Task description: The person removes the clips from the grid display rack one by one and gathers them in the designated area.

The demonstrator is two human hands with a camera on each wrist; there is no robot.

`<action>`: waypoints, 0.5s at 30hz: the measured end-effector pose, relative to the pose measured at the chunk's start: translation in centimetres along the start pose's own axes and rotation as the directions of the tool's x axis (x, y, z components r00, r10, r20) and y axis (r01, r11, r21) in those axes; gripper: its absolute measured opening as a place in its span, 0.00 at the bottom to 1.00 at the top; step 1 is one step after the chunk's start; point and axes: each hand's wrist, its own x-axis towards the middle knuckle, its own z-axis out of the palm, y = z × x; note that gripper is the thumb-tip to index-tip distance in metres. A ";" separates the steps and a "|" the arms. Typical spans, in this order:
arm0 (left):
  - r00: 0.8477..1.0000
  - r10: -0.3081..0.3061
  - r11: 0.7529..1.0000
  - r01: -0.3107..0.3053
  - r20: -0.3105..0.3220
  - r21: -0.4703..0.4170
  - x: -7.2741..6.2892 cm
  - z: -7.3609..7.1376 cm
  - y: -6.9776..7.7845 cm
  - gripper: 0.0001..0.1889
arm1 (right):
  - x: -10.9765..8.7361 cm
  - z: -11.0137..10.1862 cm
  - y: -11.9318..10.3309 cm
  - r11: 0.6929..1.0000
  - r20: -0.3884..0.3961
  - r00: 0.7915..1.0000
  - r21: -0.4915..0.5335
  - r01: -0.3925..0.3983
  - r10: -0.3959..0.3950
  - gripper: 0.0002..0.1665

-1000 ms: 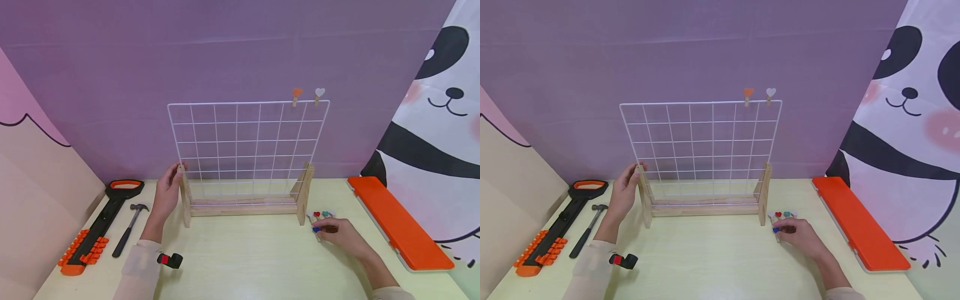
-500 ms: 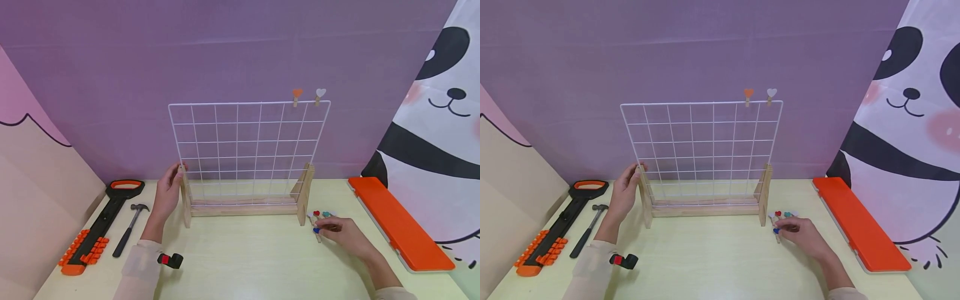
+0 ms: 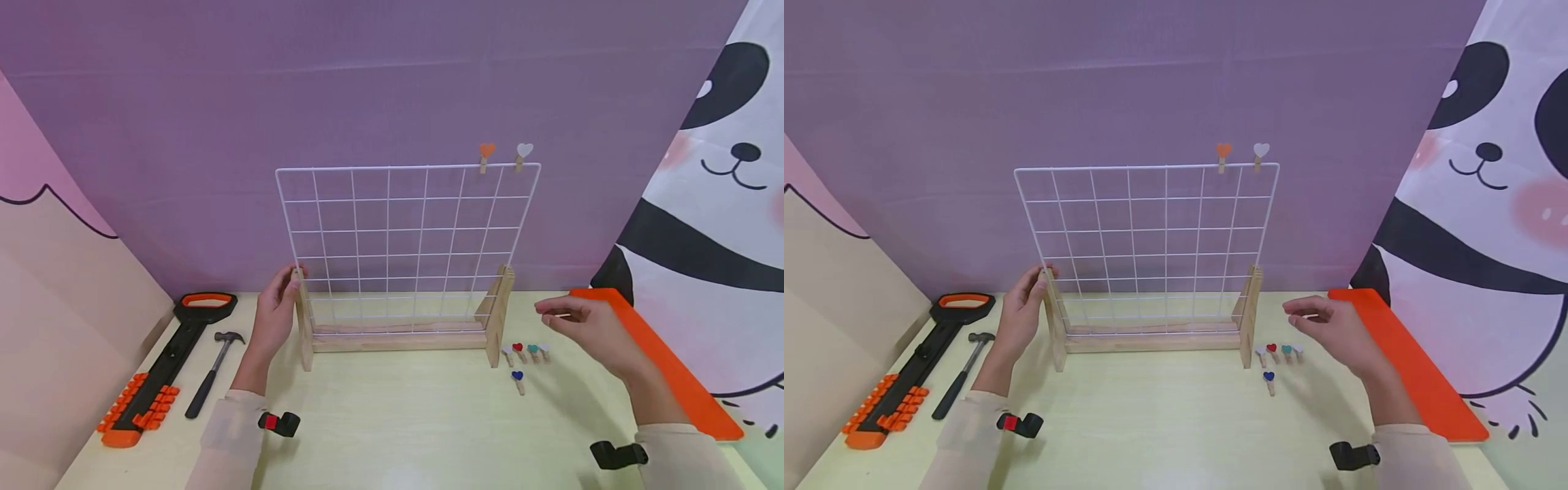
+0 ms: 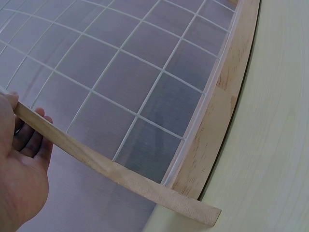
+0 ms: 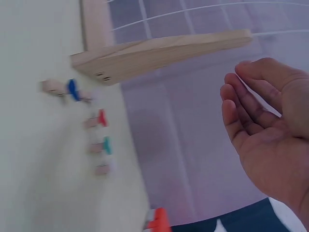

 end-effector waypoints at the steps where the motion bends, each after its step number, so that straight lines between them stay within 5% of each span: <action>1: 1.000 0.002 1.000 -0.002 0.000 -0.002 0.0 0.0 0.0 0.23 | 0.3 -0.5 -0.6 1.000 -0.007 1.000 0.004 0.007 -0.007 0.20; 7: 1.000 0.019 1.000 -0.019 -0.005 -0.024 -0.1 0.1 -0.1 0.22 | 2.1 -2.8 -3.0 0.997 -0.044 0.999 0.075 0.021 -0.018 0.21; 15: 1.000 0.024 0.999 -0.024 -0.005 -0.021 0.0 0.1 -0.1 0.22 | 4.1 -5.7 -6.6 0.996 -0.097 0.993 0.049 -0.069 0.073 0.27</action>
